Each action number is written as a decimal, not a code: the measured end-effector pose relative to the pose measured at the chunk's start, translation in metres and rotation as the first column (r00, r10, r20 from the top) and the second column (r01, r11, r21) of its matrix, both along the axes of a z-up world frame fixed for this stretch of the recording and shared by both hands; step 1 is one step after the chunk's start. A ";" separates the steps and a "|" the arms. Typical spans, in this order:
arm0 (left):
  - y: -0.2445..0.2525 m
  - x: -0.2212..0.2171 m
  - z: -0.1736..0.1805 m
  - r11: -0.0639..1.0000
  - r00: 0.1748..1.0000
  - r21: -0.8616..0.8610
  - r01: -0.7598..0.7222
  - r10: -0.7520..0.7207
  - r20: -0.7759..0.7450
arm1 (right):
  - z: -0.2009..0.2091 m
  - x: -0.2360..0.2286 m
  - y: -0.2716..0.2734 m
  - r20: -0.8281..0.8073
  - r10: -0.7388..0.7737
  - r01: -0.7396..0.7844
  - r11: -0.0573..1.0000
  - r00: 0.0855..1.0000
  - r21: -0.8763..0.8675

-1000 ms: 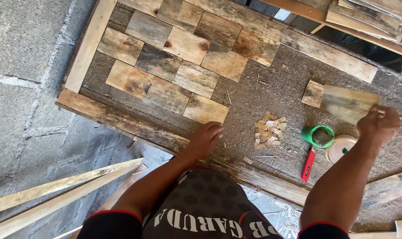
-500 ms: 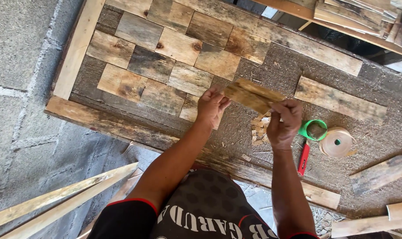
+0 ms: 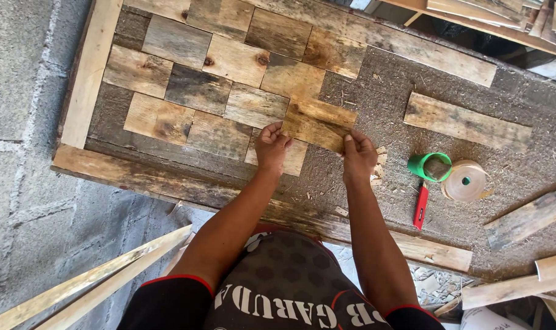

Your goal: Arranging and fitting small wooden shingles or tiles into a wooden frame on a workbench.

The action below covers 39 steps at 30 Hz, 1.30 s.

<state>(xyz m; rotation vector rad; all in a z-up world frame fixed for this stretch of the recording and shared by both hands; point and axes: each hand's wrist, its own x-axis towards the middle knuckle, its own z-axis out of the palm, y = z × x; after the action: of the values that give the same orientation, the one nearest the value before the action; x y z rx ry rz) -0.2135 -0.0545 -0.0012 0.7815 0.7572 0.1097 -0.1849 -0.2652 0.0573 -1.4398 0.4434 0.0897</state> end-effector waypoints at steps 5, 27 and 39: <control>0.027 -0.012 0.017 0.828 0.975 0.533 0.176 -0.221 0.022 | -0.024 0.015 -0.007 -0.064 -0.131 0.129 0.991 0.989 -0.034; 0.065 -0.017 0.019 -0.492 0.630 0.798 0.349 -0.507 -0.588 | -0.056 0.032 0.013 -0.232 -0.107 0.023 0.940 0.967 -0.340; 0.064 -0.012 0.027 -0.563 0.520 0.715 0.415 -0.498 -0.694 | -0.079 0.033 0.004 -0.198 -0.110 0.044 0.950 0.974 -0.310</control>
<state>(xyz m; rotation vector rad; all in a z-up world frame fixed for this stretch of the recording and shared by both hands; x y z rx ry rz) -0.2254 0.0097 0.0262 2.7901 -0.2185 -0.3364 -0.1514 -0.2611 -0.0221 -1.7221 0.7139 0.1173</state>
